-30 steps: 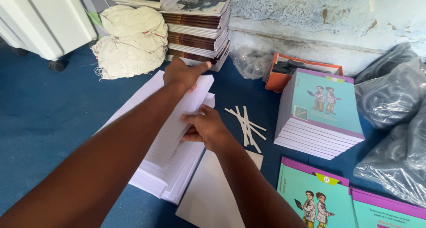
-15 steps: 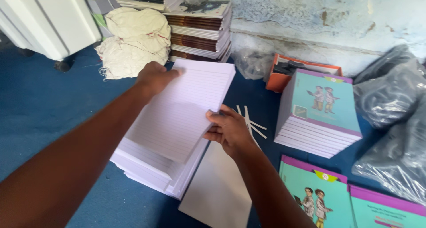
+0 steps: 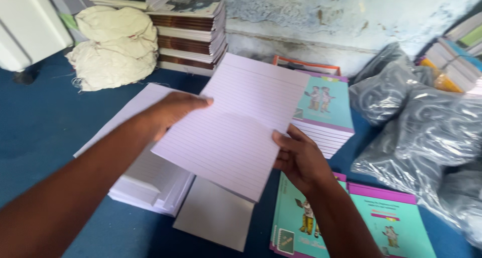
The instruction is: The person assembles notebooks by placing a stack of lined paper between a front and back cover. They then flip through the pages to check the binding and place the completed notebook on a stack.
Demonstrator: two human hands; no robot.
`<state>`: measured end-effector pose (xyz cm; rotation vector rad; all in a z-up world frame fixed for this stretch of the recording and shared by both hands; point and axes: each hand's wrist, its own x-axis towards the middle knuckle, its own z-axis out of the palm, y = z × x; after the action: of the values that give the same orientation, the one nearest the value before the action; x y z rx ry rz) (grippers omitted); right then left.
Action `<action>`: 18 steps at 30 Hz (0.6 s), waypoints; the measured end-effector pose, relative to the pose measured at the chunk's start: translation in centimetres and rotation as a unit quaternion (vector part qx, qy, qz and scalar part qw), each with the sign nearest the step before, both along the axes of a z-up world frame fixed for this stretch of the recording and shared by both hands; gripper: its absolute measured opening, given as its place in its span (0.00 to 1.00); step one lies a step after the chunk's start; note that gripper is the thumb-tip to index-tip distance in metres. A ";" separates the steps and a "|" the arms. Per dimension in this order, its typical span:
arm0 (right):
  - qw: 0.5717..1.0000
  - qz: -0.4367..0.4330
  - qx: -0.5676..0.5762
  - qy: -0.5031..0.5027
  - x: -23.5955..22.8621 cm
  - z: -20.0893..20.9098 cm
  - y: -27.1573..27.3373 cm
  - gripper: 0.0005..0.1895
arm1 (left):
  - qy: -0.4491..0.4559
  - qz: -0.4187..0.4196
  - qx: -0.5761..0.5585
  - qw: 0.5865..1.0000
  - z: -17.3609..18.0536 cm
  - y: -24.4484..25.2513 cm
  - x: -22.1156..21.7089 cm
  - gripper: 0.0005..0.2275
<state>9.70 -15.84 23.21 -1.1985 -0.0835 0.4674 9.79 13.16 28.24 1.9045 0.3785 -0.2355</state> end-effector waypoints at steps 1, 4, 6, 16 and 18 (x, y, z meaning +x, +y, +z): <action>1.000 0.003 0.005 -0.005 -0.1 -0.1 -1.2 0.26 | 0.016 -0.003 -0.034 0.999 -0.2 -1.1 -0.3 0.28; 0.999 -0.026 0.012 0.025 -0.7 -1.1 -4.8 0.25 | 0.063 -0.008 -0.121 0.991 -1.7 -3.9 -1.0 0.28; 0.999 -0.033 0.001 0.030 -0.9 -2.1 -7.1 0.24 | 0.083 -0.022 -0.172 0.981 -3.3 -5.6 -1.3 0.29; 0.989 -0.043 -0.085 0.109 -3.8 -8.2 -15.4 0.31 | 0.167 -0.035 -0.279 0.945 -12.1 -12.8 -5.2 0.38; 0.989 -0.029 -0.098 0.107 -4.6 -9.4 -16.2 0.31 | 0.155 -0.044 -0.302 0.940 -13.4 -13.7 -6.4 0.41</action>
<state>5.11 -32.08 13.79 -1.3317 0.1851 0.5589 3.38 -0.51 14.81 1.2757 0.3764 -0.6403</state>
